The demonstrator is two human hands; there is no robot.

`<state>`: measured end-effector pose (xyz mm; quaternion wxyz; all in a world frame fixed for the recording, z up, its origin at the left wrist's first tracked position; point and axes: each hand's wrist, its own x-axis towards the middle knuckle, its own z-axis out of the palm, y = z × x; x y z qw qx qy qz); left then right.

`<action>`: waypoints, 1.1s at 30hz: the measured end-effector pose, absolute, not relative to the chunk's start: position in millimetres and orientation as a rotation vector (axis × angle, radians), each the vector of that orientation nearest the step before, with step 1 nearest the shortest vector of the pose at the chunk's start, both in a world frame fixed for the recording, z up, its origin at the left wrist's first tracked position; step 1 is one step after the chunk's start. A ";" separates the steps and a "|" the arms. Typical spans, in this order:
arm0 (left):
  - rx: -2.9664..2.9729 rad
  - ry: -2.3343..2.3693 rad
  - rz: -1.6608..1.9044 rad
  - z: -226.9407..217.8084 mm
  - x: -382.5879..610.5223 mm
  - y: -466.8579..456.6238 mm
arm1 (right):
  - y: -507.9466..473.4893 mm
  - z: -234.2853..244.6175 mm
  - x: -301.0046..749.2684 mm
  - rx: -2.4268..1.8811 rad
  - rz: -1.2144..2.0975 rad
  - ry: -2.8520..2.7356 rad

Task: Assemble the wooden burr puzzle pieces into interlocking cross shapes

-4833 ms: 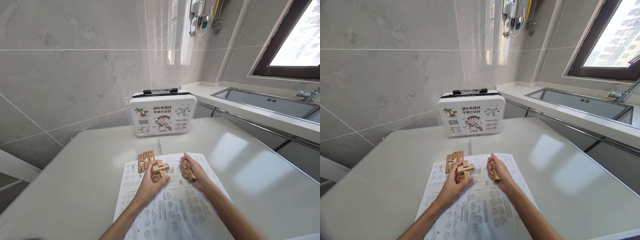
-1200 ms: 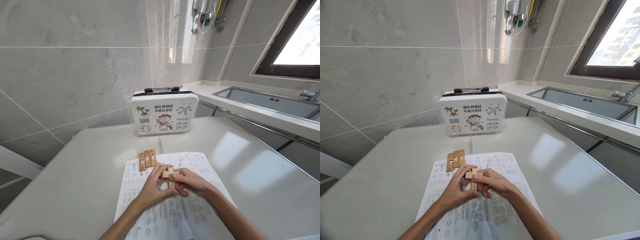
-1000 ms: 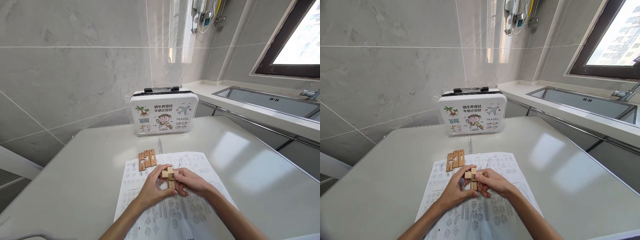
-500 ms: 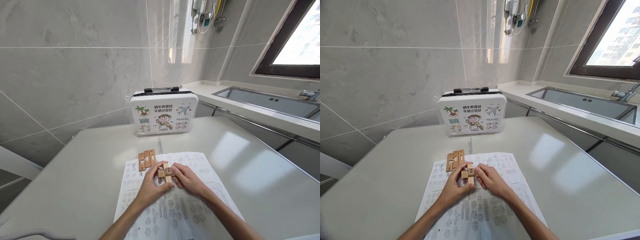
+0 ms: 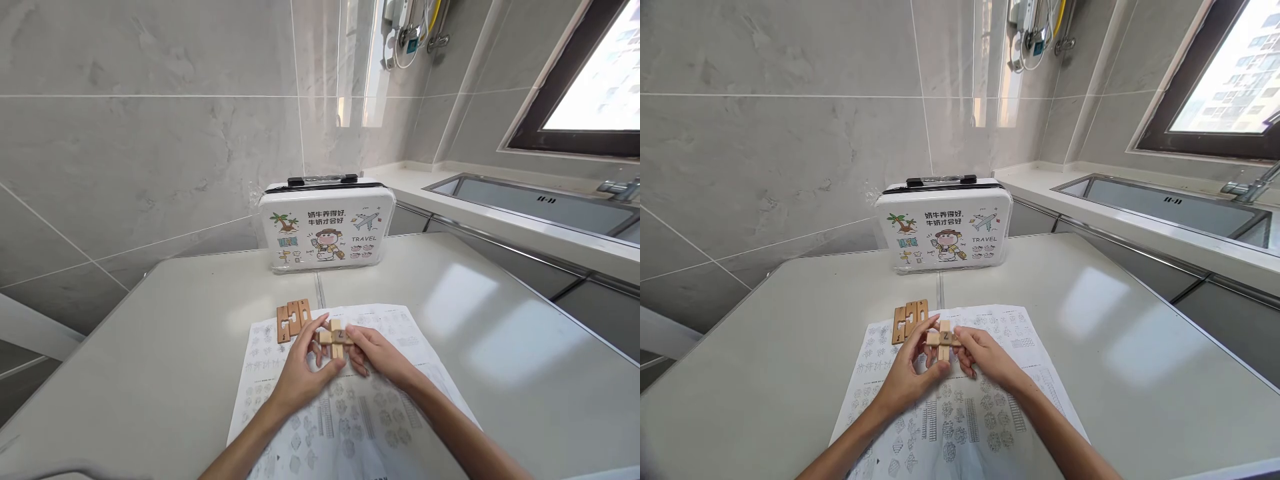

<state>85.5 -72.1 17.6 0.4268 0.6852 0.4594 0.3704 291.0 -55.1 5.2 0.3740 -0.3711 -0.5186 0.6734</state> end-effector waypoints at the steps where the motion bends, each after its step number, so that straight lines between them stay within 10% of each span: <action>1: 1.667 1.159 0.938 15.9 85.9 -71.6 | -53.7 4.5 291.4 -0.963 1.746 -1.241; 33: 1.731 1.167 0.858 15.7 89.4 -71.2 | -25.8 -29.6 327.3 -0.721 1.527 -0.339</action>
